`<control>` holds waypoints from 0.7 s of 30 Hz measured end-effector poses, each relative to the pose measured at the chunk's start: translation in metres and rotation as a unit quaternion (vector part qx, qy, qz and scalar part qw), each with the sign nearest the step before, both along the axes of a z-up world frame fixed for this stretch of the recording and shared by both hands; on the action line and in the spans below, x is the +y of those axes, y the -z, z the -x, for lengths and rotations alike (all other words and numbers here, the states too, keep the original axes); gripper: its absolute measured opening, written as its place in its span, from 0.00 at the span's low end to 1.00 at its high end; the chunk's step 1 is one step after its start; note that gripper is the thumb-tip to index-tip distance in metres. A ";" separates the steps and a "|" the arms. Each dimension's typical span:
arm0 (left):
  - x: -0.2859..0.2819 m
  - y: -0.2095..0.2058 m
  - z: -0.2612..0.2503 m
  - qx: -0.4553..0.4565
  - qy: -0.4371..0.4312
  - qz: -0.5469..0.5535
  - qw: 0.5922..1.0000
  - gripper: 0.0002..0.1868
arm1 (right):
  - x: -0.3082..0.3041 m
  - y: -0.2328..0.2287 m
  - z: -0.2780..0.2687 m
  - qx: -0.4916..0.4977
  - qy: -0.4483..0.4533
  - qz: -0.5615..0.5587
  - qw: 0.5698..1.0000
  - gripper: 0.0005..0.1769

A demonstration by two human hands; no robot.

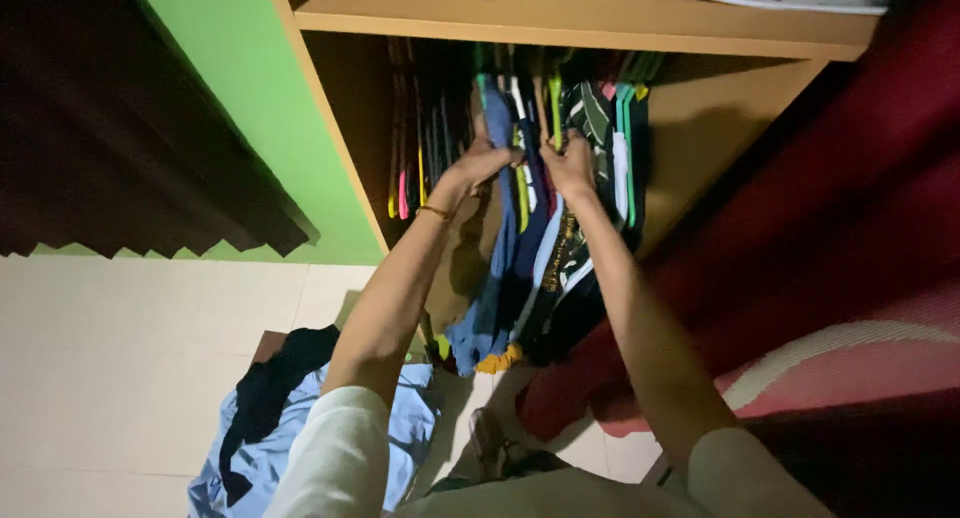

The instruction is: Hanging folded clothes back into a wardrobe onto hangers.

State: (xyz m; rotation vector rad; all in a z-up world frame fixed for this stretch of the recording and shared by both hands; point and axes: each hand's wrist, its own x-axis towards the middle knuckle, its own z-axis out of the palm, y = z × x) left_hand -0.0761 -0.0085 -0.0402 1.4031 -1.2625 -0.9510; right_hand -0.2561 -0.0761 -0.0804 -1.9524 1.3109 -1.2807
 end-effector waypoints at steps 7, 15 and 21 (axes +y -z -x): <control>-0.042 0.031 0.054 0.008 0.016 0.038 0.999 0.66 | -0.006 0.003 0.045 0.000 0.038 0.067 0.997 0.08; -0.034 0.044 0.035 0.009 0.056 0.075 0.996 0.70 | -0.009 0.006 0.037 -0.024 0.019 0.042 0.999 0.11; 0.076 -0.029 0.040 -0.002 0.049 -0.053 0.997 0.72 | -0.014 0.011 0.036 -0.023 -0.022 -0.031 0.999 0.18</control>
